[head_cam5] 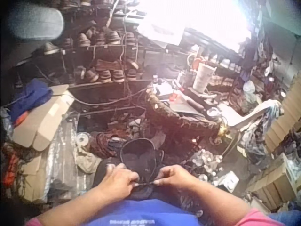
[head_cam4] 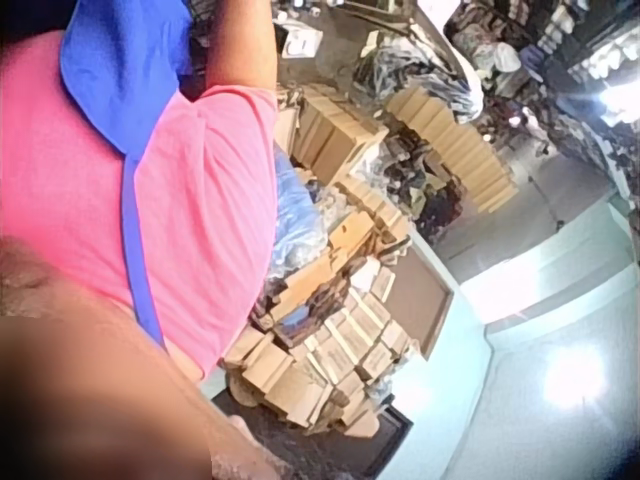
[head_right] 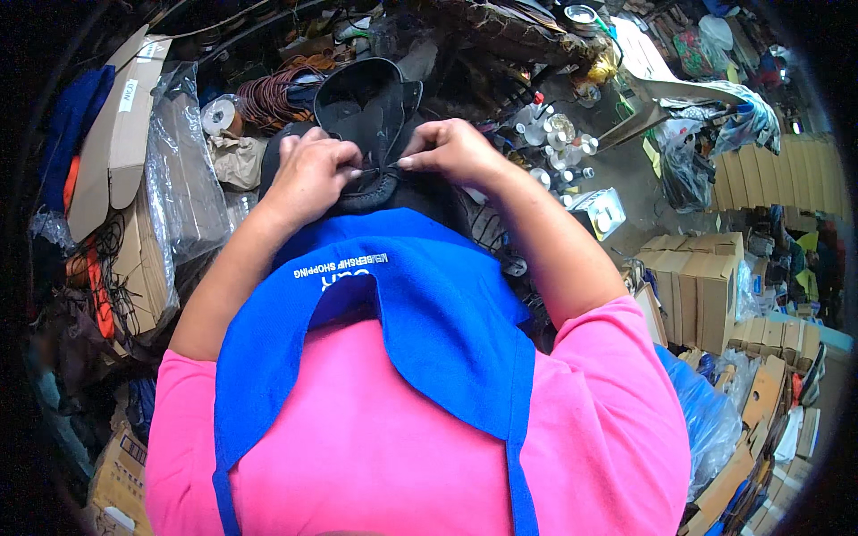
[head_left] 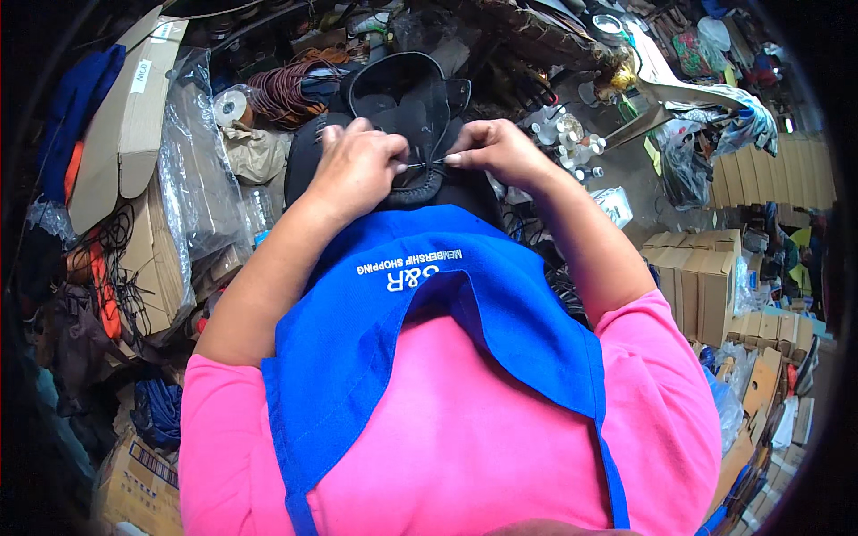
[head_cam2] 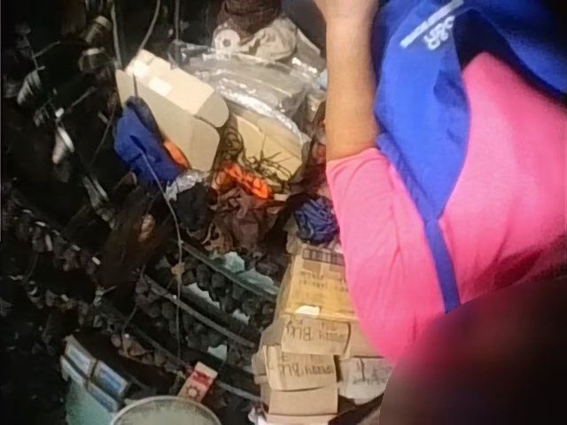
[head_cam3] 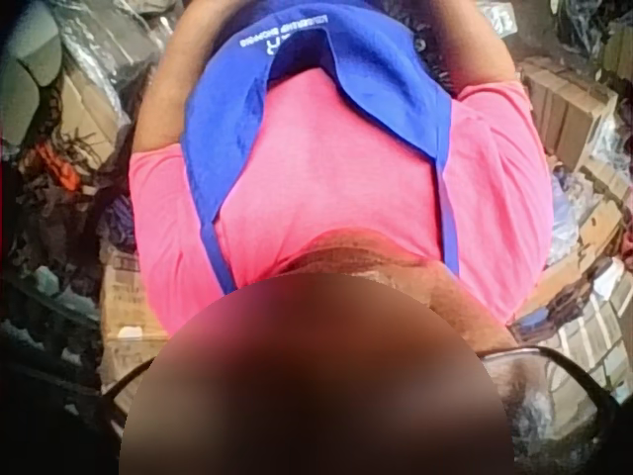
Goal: Hand-stitching the upper components of a black shoe using a needle and thread.
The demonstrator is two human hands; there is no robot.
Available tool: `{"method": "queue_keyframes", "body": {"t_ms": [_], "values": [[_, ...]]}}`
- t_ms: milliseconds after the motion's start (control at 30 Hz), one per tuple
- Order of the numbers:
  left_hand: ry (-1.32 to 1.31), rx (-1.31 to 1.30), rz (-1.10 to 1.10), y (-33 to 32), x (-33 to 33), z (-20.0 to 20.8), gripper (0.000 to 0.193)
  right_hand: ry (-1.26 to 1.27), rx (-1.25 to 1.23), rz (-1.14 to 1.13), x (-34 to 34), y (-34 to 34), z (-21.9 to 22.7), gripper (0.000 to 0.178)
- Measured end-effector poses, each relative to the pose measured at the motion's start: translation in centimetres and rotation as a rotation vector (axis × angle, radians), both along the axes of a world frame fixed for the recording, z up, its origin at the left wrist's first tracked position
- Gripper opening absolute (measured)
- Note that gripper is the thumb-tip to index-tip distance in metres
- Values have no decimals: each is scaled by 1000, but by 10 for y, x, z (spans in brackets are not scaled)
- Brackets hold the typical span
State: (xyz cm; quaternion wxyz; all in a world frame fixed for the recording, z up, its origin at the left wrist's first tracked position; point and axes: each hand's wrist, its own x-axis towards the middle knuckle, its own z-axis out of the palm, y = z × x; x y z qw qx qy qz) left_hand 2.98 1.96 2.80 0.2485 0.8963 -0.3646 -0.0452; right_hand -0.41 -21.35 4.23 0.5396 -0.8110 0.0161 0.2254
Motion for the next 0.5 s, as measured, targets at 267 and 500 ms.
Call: {"method": "queue_keyframes", "body": {"t_ms": [267,500], "values": [[276,-156,-11,-8,2,-6,13,-95,52,31,-16,-13,-22,16],[249,-204,-124,-11,4,-22,15,18,126,-70,-32,-22,6,14]]}}
